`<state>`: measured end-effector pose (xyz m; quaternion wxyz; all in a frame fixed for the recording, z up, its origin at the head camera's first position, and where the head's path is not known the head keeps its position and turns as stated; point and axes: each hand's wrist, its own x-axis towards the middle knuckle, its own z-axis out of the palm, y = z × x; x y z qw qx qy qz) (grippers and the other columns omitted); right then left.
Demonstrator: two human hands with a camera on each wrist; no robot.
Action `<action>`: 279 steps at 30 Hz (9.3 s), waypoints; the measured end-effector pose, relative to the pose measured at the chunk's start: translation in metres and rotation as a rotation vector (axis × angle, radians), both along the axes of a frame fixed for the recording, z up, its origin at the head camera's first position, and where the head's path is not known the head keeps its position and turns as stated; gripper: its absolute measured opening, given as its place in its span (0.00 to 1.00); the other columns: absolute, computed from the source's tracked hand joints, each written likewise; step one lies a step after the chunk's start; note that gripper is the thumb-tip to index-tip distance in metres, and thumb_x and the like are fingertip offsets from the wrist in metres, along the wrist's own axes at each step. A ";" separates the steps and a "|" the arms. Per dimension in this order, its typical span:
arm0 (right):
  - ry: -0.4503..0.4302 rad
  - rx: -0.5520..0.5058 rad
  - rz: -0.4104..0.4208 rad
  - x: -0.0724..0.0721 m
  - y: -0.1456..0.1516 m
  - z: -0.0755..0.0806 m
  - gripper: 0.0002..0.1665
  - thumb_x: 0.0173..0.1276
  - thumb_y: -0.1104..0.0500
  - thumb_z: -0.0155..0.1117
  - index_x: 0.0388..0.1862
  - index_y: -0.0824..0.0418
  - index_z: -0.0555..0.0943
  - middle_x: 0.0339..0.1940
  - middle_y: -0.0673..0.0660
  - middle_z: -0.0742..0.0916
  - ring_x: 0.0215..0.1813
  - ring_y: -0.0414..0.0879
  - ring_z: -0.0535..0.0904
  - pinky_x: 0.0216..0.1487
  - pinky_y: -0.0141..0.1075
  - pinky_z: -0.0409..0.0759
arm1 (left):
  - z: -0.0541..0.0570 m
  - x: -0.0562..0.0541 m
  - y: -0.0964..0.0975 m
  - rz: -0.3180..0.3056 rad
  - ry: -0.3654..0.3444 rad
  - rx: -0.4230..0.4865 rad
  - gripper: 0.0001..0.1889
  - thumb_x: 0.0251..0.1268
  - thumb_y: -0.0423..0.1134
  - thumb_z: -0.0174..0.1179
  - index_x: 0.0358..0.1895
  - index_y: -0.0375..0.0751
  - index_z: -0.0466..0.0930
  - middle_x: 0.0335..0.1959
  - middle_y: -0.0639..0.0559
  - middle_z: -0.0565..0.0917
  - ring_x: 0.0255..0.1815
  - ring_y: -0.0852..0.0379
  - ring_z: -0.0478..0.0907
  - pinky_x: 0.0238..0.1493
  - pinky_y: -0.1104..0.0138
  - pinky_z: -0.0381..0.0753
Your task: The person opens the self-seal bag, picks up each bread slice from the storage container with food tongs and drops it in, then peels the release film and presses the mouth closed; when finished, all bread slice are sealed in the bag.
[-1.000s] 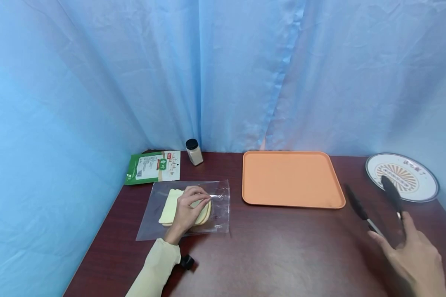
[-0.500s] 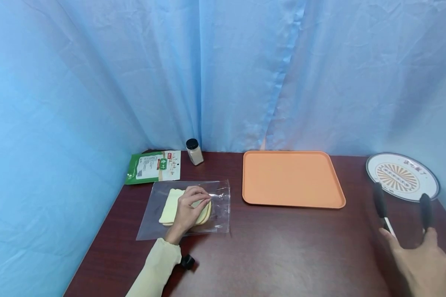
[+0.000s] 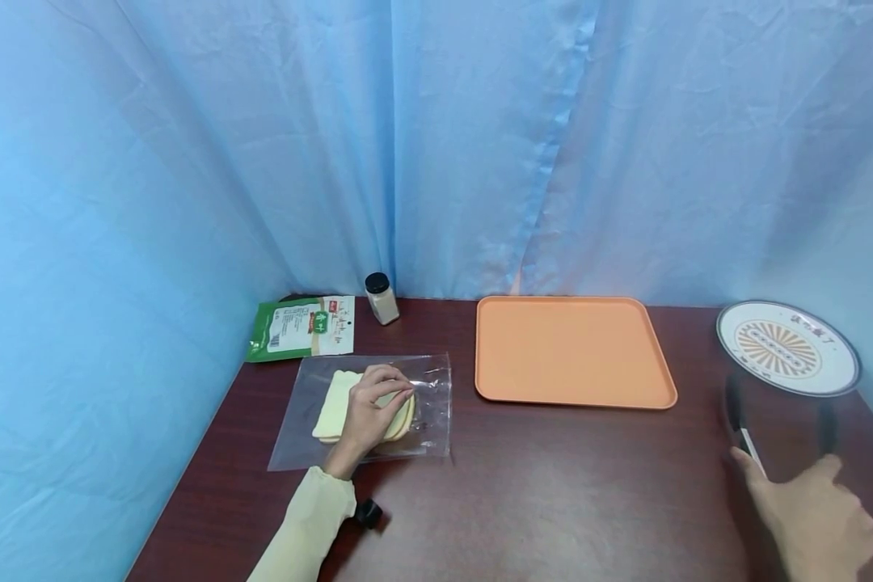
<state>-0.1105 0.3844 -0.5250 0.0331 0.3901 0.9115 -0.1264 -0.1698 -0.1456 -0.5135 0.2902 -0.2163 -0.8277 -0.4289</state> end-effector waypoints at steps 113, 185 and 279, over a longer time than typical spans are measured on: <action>0.458 0.057 1.311 0.026 -0.321 0.009 0.52 0.57 0.32 0.70 0.74 0.56 0.68 0.71 0.63 0.73 0.72 0.59 0.68 0.61 0.58 0.70 | -0.002 0.000 0.000 0.027 -0.106 -0.196 0.06 0.56 0.33 0.72 0.36 0.39 0.90 0.38 0.48 0.87 0.49 0.49 0.78 0.55 0.56 0.77; 0.402 -0.172 1.108 -0.147 -0.337 0.004 0.18 0.73 0.53 0.63 0.58 0.57 0.82 0.40 0.54 0.89 0.45 0.54 0.83 0.43 0.52 0.73 | 0.009 -0.099 0.019 -0.051 -0.646 -0.424 0.09 0.65 0.38 0.66 0.45 0.41 0.89 0.38 0.49 0.90 0.36 0.58 0.82 0.41 0.66 0.79; 0.687 -0.463 0.949 -0.120 -0.243 -0.013 0.03 0.66 0.60 0.70 0.37 0.57 0.89 0.35 0.55 0.92 0.37 0.43 0.83 0.39 0.32 0.78 | -0.006 -0.097 0.018 -0.024 -0.675 -0.260 0.06 0.68 0.37 0.64 0.39 0.42 0.90 0.39 0.49 0.90 0.43 0.55 0.83 0.53 0.60 0.81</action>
